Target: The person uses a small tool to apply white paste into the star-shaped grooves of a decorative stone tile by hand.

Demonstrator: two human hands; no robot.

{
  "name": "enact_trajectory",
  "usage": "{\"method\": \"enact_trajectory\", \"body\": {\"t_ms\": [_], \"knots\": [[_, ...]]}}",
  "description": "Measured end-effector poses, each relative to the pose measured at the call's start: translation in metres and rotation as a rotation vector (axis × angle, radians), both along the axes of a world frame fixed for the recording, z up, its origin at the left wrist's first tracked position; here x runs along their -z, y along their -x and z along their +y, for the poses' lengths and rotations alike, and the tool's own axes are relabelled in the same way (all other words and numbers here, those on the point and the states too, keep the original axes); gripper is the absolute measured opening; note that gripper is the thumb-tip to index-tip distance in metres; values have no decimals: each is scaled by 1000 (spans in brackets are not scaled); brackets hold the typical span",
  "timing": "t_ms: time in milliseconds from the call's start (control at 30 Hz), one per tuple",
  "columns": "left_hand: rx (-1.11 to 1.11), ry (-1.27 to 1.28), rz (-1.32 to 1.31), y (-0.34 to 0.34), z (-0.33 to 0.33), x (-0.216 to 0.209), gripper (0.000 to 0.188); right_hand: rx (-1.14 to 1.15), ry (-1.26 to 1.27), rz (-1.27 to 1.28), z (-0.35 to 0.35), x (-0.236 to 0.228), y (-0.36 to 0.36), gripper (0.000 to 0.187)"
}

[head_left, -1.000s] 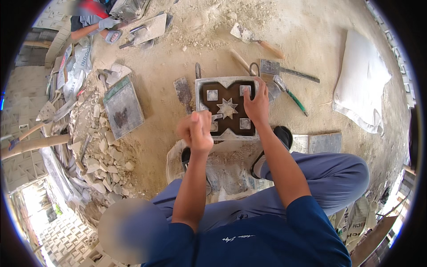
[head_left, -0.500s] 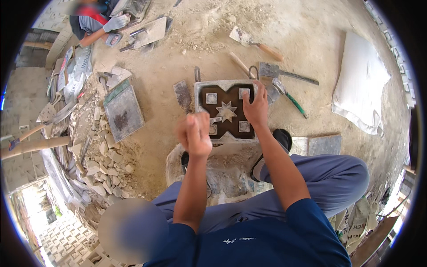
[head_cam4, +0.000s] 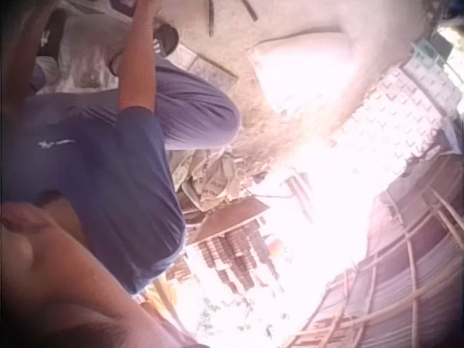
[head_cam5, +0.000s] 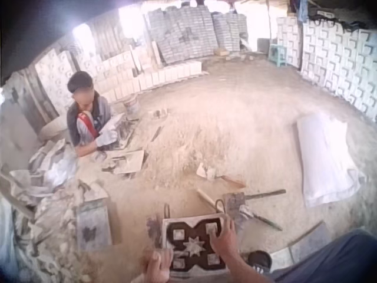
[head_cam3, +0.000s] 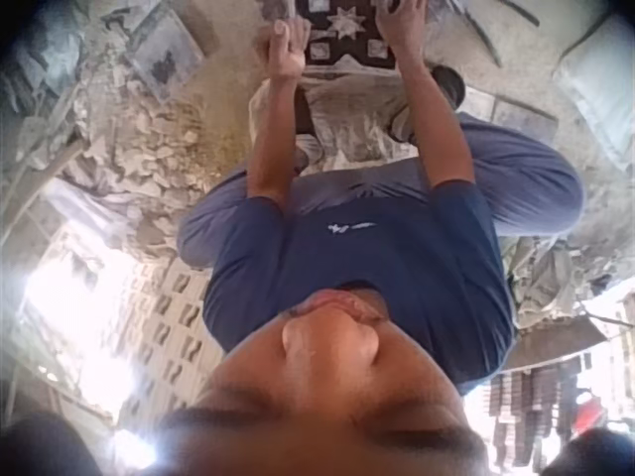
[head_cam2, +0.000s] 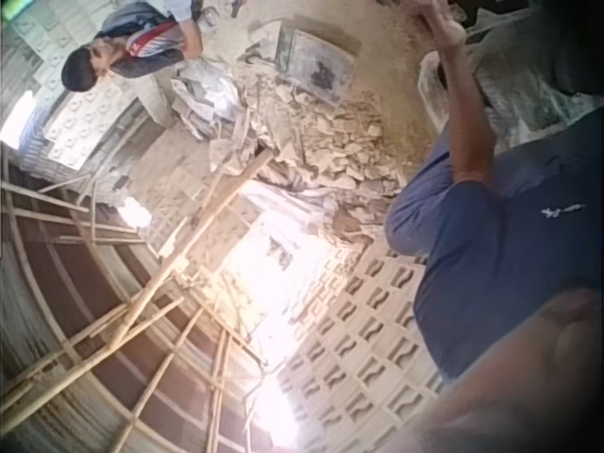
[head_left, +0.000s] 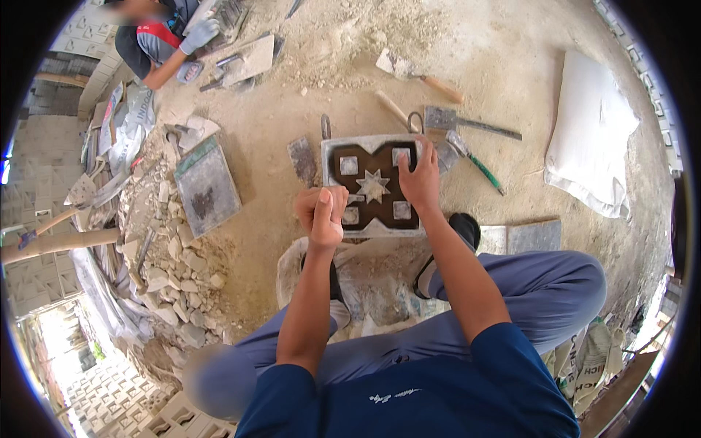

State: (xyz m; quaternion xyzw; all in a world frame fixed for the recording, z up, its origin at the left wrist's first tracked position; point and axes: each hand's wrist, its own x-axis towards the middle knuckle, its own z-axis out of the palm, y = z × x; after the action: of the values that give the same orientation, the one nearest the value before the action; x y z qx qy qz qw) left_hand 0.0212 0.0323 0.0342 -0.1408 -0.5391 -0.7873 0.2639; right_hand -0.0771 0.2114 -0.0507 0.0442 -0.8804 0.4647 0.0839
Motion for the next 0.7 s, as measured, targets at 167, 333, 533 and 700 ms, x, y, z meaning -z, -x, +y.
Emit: {"method": "enact_trajectory", "body": {"t_ms": [167,333,533,700], "knots": [[17,1,110,-9,-3,-3,33,-6,27,-32,-3,-10,-7,51],[-14,-40,74,-6,-1,-19,36,-15,4,-17,1,3,-7,50],[-111,-81,26,-3,3,11,36,-12,10,-19,-2,-6,-4,49],[-73,-91,154,-7,13,-23,31,18,17,-75,4,0,-11,50]]}}
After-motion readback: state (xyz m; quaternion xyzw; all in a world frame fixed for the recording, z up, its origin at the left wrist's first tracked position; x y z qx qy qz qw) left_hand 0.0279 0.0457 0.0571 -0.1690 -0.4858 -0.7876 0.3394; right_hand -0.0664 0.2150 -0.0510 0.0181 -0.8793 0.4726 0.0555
